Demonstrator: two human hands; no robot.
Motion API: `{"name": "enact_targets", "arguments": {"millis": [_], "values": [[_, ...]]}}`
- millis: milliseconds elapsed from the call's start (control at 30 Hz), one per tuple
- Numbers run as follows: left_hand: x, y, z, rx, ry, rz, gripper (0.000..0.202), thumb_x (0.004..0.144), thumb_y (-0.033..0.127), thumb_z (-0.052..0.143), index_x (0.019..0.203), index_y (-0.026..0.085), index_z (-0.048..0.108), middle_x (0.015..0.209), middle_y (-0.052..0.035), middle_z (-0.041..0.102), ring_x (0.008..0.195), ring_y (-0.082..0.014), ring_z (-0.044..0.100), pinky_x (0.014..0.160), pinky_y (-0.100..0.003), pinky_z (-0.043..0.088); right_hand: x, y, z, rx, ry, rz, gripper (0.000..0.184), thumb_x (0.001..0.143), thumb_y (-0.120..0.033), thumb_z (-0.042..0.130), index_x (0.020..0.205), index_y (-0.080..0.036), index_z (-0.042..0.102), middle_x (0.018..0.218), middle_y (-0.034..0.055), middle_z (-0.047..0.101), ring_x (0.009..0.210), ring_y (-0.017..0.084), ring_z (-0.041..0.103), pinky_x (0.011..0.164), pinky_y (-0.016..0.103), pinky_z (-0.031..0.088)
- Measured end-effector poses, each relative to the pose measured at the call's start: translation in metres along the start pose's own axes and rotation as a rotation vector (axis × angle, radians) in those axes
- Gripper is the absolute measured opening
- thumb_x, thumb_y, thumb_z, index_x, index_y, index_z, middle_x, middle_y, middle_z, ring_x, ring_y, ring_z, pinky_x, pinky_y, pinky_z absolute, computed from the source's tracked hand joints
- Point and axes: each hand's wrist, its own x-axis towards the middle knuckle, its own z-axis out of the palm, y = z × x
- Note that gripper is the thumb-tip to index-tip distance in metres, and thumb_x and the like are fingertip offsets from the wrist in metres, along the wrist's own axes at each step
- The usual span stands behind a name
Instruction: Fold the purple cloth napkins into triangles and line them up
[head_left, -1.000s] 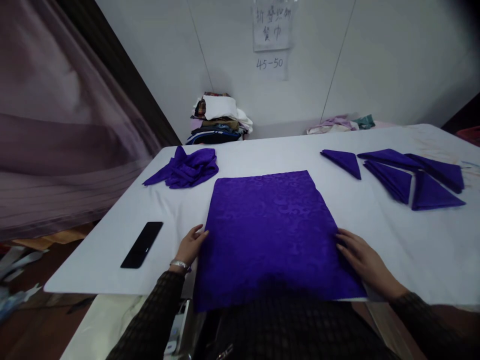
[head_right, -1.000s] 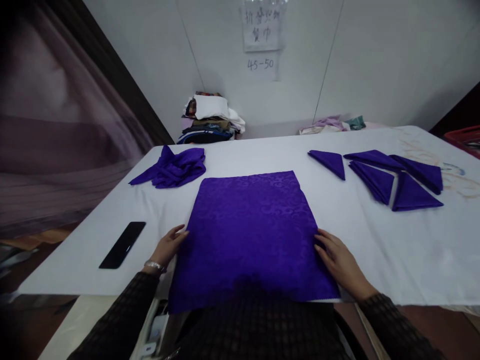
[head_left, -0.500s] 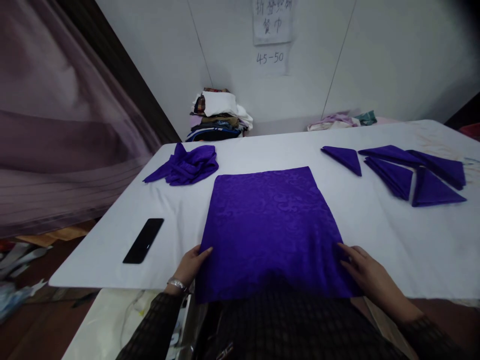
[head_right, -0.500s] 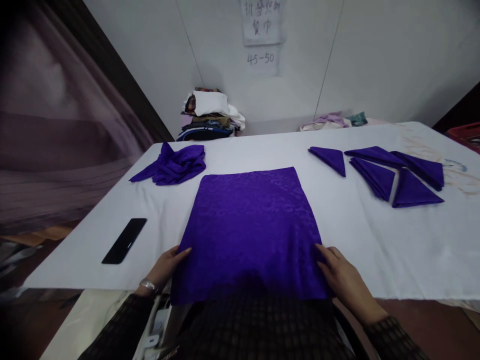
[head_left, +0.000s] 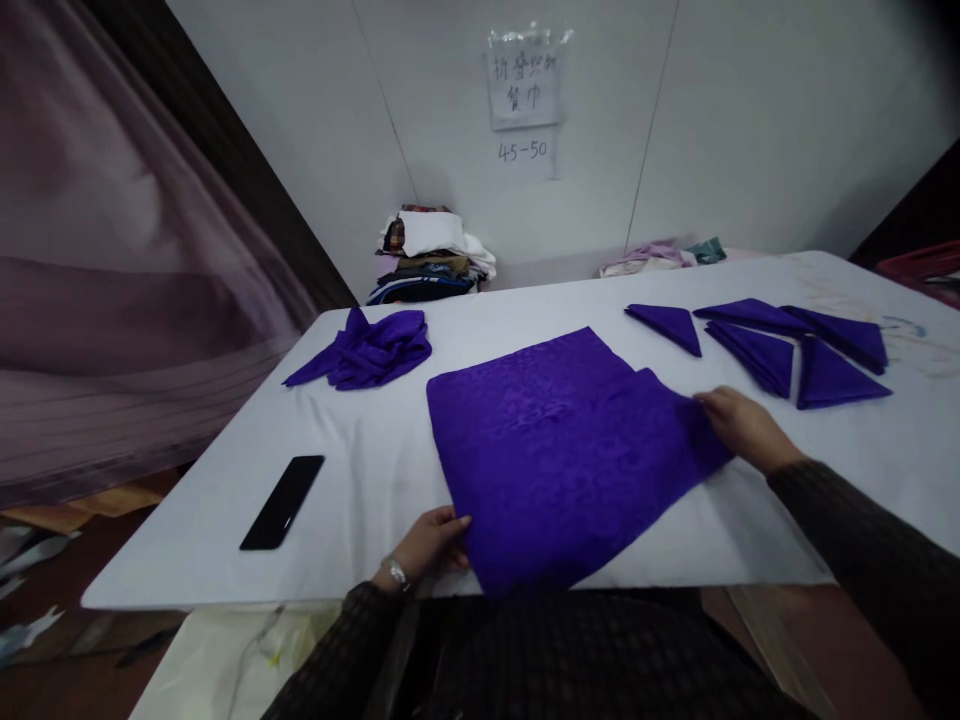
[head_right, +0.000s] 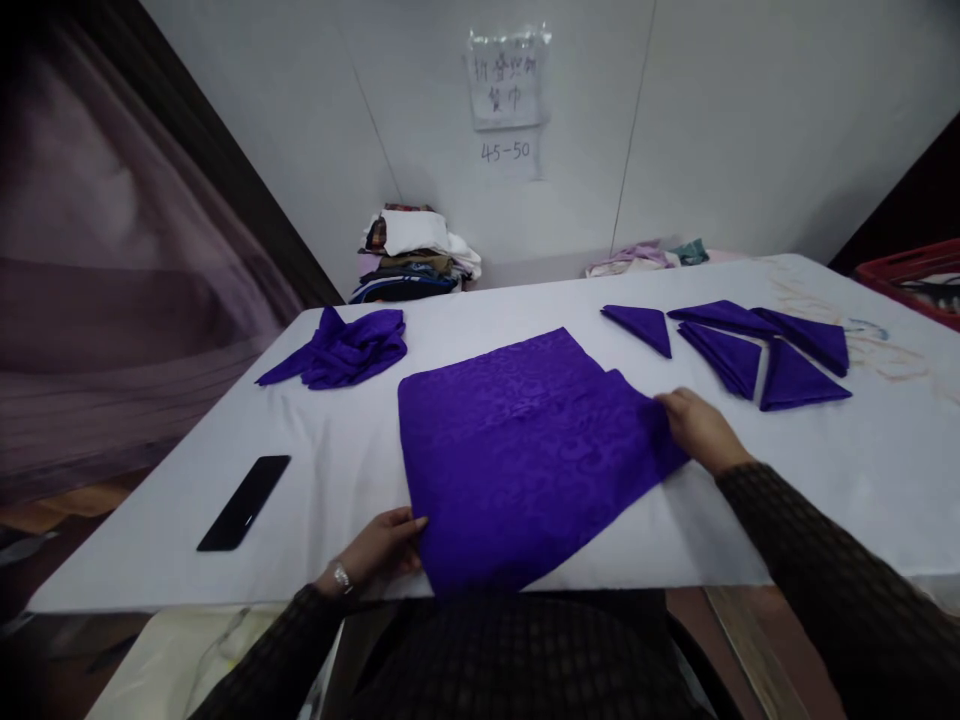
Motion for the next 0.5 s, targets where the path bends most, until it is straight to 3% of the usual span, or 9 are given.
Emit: {"name": "enact_targets", "arguments": {"millis": [67,167,233,300,367,433,500], "values": [[0.003,0.000,0.027,-0.044,-0.128,-0.006,0.047,0.057,0.053,0.075,0.080,0.017,0.054,0.057,-0.0006,0.066,0.044,-0.0121,0.060,0.040,-0.019,0.039,0.029,-0.004,-0.010,-0.038,0.075,0.012,0.030,0.084,-0.022,0.041,0.093,-0.016,0.069,0.090,0.0174,0.065,0.087,0.028,0.060,0.081,0.043,0.043],[0.005,0.000,0.058,-0.111,-0.274,-0.028,0.047,0.058,0.051,0.076,0.081,0.016,0.054,0.062,-0.0022,0.068,0.047,-0.0130,0.062,0.041,-0.018,0.039,0.037,-0.043,-0.009,-0.007,0.137,-0.080,0.026,0.085,-0.024,0.048,0.101,-0.016,0.068,0.106,0.0173,0.064,0.107,0.031,0.054,0.097,0.049,0.035],[0.004,0.002,0.071,-0.157,-0.317,-0.029,0.046,0.060,0.050,0.075,0.082,0.015,0.055,0.064,-0.0032,0.069,0.050,-0.0138,0.064,0.042,-0.019,0.040,0.015,-0.086,0.003,0.136,0.012,-0.237,0.035,0.087,-0.033,0.052,0.118,-0.018,0.061,0.122,0.0138,0.060,0.116,0.027,0.051,0.102,0.045,0.035],[0.004,0.007,0.080,-0.208,-0.323,-0.017,0.044,0.062,0.048,0.075,0.083,0.014,0.057,0.067,-0.0042,0.070,0.052,-0.0142,0.065,0.043,-0.019,0.042,-0.020,-0.128,0.017,0.332,-0.287,-0.457,0.056,0.088,-0.043,0.054,0.138,-0.022,0.044,0.138,0.0109,0.049,0.127,0.025,0.043,0.106,0.044,0.034],[0.003,0.015,0.087,-0.250,-0.328,-0.010,0.042,0.063,0.045,0.076,0.085,0.013,0.058,0.068,-0.0042,0.069,0.054,-0.0150,0.066,0.044,-0.019,0.044,-0.055,-0.160,0.030,0.426,-0.510,-0.578,0.078,0.082,-0.053,0.059,0.147,-0.024,0.027,0.147,0.0098,0.038,0.134,0.027,0.034,0.112,0.047,0.025],[0.002,0.026,0.094,-0.288,-0.340,-0.013,0.039,0.065,0.042,0.076,0.083,0.013,0.057,0.067,-0.0031,0.068,0.056,-0.0164,0.068,0.046,-0.020,0.045,-0.080,-0.178,0.039,0.483,-0.573,-0.541,0.089,0.081,-0.057,0.059,0.150,-0.023,0.014,0.152,0.0112,0.028,0.138,0.028,0.027,0.113,0.047,0.023],[0.003,0.038,0.100,-0.342,-0.336,-0.013,0.033,0.069,0.039,0.075,0.079,0.014,0.055,0.067,-0.0027,0.067,0.057,-0.0172,0.068,0.046,-0.020,0.046,-0.092,-0.183,0.047,0.505,-0.541,-0.462,0.096,0.080,-0.059,0.058,0.151,-0.021,0.006,0.153,0.0137,0.022,0.139,0.029,0.023,0.113,0.047,0.023]]}}
